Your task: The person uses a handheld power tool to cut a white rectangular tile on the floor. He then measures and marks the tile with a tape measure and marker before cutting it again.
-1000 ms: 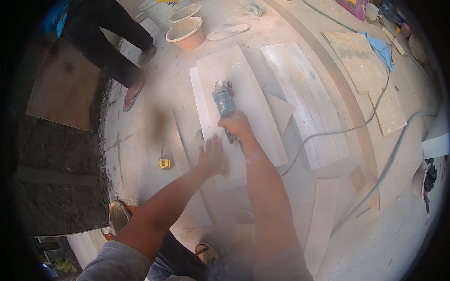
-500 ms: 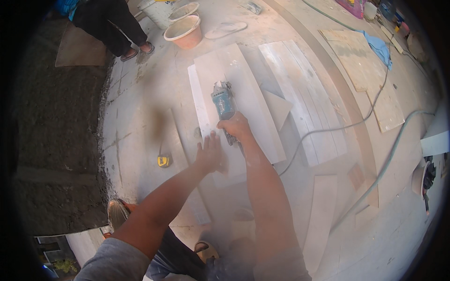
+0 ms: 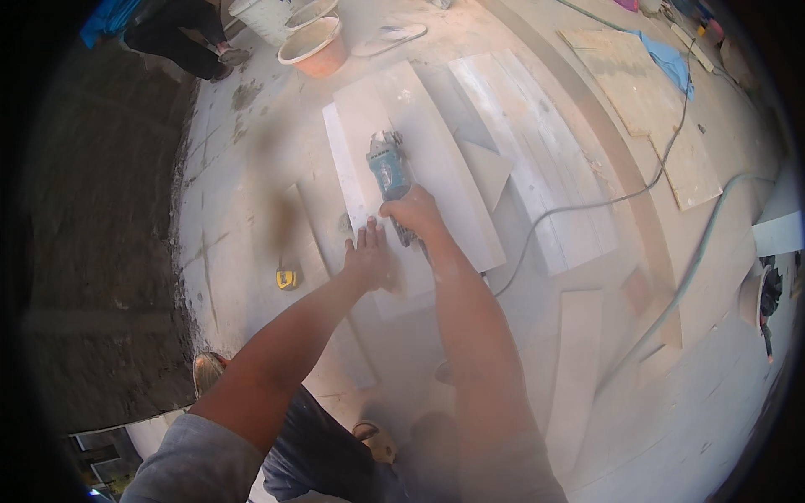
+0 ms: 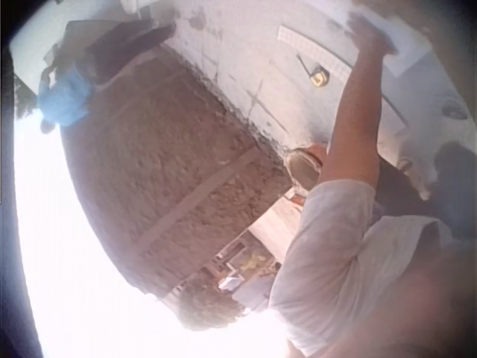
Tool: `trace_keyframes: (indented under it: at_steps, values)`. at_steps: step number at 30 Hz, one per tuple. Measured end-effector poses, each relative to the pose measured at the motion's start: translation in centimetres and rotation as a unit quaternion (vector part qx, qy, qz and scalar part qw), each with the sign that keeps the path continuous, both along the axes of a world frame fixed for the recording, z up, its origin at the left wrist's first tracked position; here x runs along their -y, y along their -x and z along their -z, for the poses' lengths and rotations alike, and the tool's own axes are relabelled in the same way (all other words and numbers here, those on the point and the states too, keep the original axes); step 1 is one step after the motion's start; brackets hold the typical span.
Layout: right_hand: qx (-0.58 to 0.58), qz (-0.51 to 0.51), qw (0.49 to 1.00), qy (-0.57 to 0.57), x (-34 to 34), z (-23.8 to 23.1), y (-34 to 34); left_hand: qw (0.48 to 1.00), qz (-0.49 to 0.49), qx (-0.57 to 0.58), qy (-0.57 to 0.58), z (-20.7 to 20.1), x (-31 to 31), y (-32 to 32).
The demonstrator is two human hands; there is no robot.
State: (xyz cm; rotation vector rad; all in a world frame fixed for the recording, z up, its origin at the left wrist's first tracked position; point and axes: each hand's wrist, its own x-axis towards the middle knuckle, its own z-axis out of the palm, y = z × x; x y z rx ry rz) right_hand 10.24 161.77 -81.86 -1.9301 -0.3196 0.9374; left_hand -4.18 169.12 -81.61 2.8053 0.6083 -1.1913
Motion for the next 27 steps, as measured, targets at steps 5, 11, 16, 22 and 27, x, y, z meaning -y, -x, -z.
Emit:
trace_keyframes:
  at_steps: [5, 11, 16, 22, 27]
  values:
    - [-0.002, 0.008, 1.0, -0.006, 0.6, -0.7, 0.4, 1.0, -0.012, 0.008, 0.015, 0.0, -0.2, 0.5]
    - [-0.038, 0.007, 0.999, -0.02, 0.6, -0.2, 0.4, 1.0, -0.016, -0.005, 0.013, 0.1, 0.1, 0.3]
    - [-0.025, 0.012, 0.999, -0.032, 0.6, 0.0, 0.6, 1.0, -0.015, 0.0, 0.007, -0.2, 0.1, 0.3]
    - [-0.016, 0.017, 0.999, -0.027, 1.4, -0.7, 1.4, 1.0, 0.0, -0.011, -0.001, -0.9, 0.2, 0.2]
    - [-0.024, -0.01, 0.999, -0.02, 1.8, -0.6, 1.6, 1.0, -0.004, -0.012, 0.001, -0.8, 0.3, 0.1]
